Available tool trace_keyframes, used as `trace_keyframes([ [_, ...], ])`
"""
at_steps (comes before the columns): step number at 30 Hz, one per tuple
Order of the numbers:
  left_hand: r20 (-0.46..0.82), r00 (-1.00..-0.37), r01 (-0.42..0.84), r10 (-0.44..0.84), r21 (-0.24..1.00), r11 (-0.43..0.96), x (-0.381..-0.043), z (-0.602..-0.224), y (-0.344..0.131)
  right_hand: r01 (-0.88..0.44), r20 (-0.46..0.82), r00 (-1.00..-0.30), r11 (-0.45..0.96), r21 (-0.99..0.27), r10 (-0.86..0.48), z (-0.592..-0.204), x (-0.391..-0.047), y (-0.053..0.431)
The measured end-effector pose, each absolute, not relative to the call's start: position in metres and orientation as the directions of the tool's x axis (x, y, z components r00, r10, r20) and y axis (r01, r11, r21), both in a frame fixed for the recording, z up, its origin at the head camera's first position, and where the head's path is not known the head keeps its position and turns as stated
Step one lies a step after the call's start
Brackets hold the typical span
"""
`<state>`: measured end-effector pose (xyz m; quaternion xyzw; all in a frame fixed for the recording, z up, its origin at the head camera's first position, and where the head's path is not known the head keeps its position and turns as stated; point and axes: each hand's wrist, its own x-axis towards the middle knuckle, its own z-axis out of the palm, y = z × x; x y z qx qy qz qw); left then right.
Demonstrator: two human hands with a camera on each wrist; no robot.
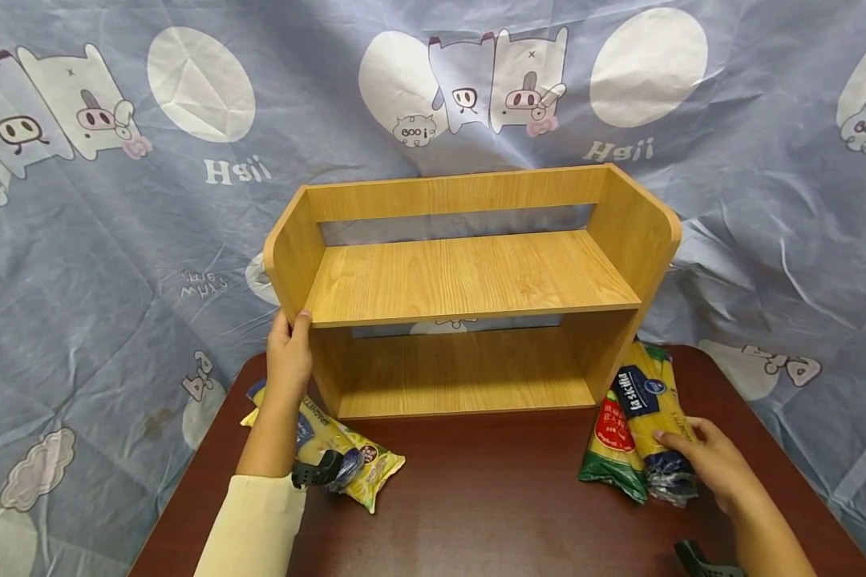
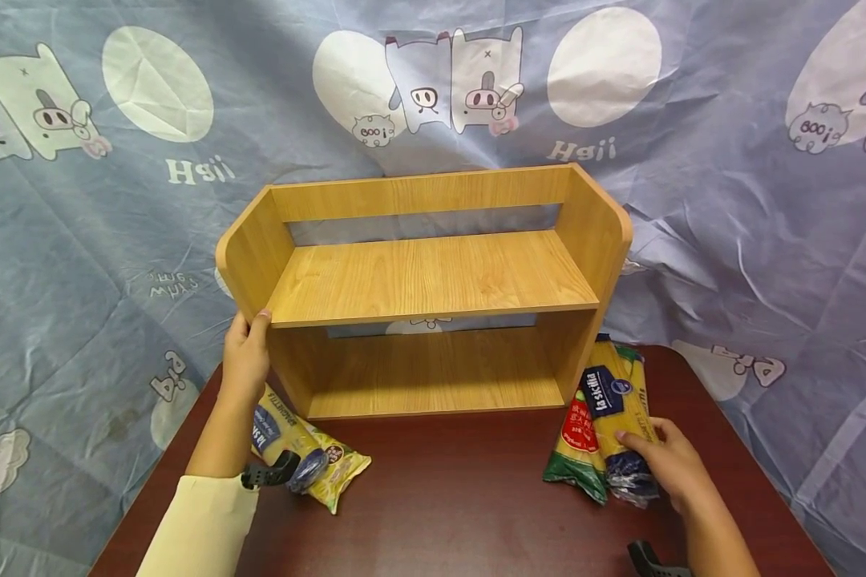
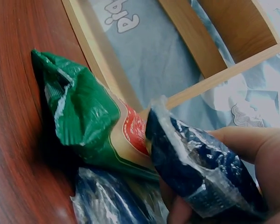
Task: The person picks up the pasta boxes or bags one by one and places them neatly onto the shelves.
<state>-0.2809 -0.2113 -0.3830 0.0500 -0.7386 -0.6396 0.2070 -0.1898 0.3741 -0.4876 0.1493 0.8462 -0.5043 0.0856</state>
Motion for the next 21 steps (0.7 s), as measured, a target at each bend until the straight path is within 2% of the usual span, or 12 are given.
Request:
trace_keyframes([
  [2,0.239,-0.910,0.189,-0.340,0.966,0.174,-0.281,-0.383,-0.211,0.344,-0.310,-0.939,0.423,-0.838,0.149,-0.488,-0.189,0.374],
  [9,0.239,-0.906,0.192,-0.350,0.968,0.164,-0.281,-0.382,-0.209,0.349,-0.345,-0.937,0.193,-0.917,0.054,-0.496,-0.185,0.371],
  [16,0.236,-0.910,0.193,-0.342,0.969,0.156,-0.283,-0.383,-0.208,0.326,-0.320,-0.945,0.178,-0.928,0.064,-0.504,-0.183,0.372],
  [21,0.237,-0.910,0.195,-0.340,0.969,0.153,-0.283,-0.383,-0.207,0.319,-0.313,-0.946,0.084,-0.944,0.082,-0.507,-0.176,0.371],
])
